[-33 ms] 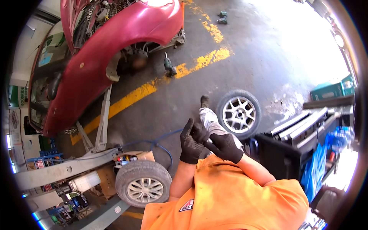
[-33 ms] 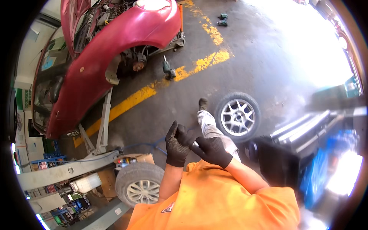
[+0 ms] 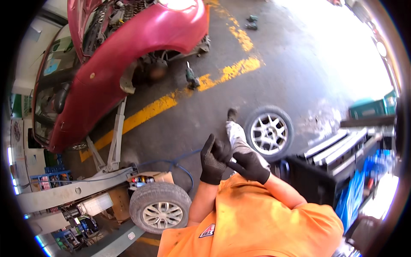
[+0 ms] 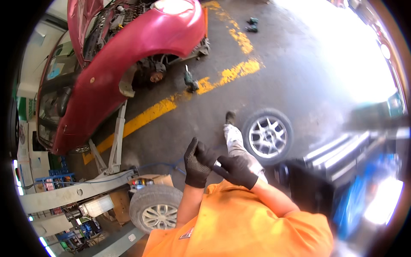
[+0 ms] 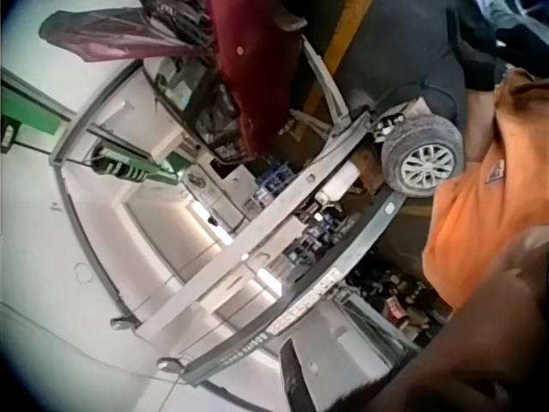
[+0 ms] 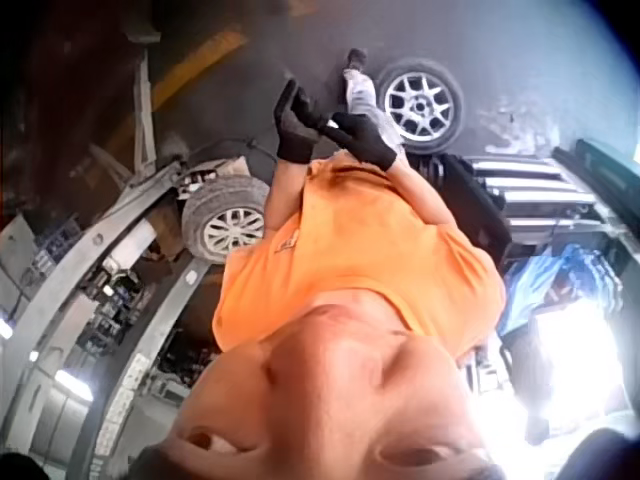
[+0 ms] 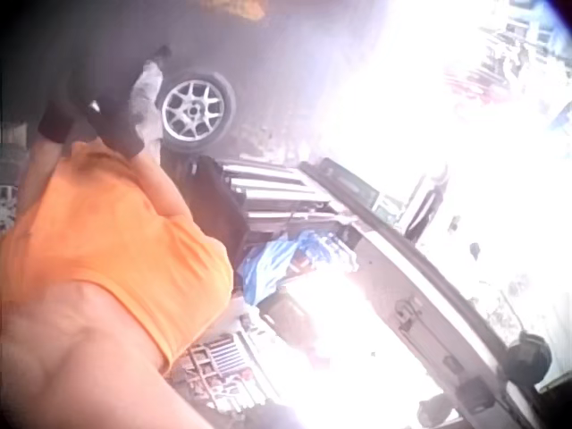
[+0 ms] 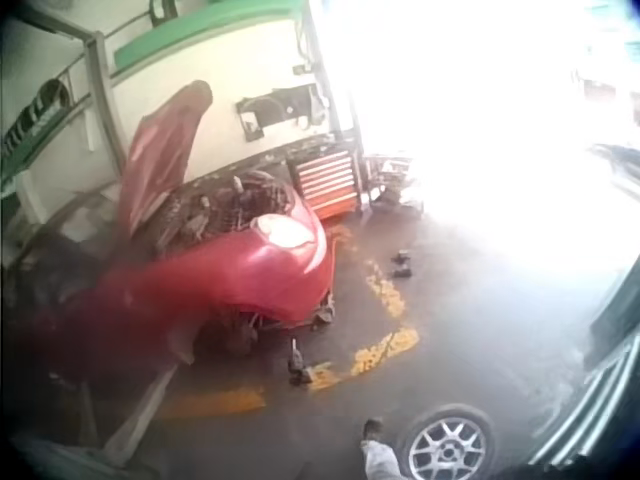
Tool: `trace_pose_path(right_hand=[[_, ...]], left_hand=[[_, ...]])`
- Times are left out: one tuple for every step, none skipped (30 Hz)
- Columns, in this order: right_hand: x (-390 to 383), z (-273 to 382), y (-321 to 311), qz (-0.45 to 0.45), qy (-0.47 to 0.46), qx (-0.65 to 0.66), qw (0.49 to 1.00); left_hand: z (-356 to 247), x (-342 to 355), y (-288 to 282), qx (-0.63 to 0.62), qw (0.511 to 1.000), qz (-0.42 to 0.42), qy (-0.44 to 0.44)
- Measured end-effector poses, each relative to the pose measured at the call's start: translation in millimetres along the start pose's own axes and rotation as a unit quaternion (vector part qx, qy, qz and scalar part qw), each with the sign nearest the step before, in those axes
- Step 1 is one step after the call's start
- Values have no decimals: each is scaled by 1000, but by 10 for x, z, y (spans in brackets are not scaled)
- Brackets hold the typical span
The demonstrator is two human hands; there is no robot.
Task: The person uses a wrench to tighten bolts on a car engine, moving to a tool chest to open drawers and select tools.
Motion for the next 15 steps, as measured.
trace_pose_path(right_hand=[[15,120,1,18,5,81,997],[-378,-363,-45,115,349,169,914],[351,-579,74,111,387,301,864],[534,-754,321,119,464,434,763],[352,-640,570,150,418,450,775],[1118,-642,466,164,415,472,761],[1695,-652,478,148,470,529,691],[1913,-757,511,133,554,560,601],[2168,-823,443,129,570,611,535],[2473,-973,359,112,559,598,564],[2976,-1055,92,86,394,480,779],[3316,-1151,-127,94,431,436,784],[3656,-1238,-351,105,468,391,785],[4006,-1396,-548,107,433,326,834],[4383,-1485,-694,103,387,268,876]], left_hand=[[-12,-13,-21,-14,1000,11,-11],[550,124,-426,-128,985,-60,-100],[18,718,-11,-90,993,-35,-64],[-224,936,32,-62,995,-62,-50],[-268,707,-312,-92,987,-117,-53],[-670,1175,92,-71,994,-77,-33],[-1072,1617,548,-50,998,-38,-14],[-1217,1941,716,-60,998,-21,-8],[-1317,2244,939,-71,997,37,1],[-1425,2557,1129,-69,996,57,1],[-1547,2793,1287,-77,994,76,15],[-1703,3107,1618,-84,990,111,23],[-1747,3415,1791,-105,985,137,16],[-1818,3758,1878,-124,983,133,24],[-1962,4091,2010,-131,982,133,28]])
Point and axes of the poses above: each hand's wrist, its own x-axis towards the middle knuckle, its own y-axis out of the palm, z = x × y, the point moved 8 cm from there along x, towards the middle knuckle, and after that the axes turned 13 degrees about -z, right-handed, at the moved point
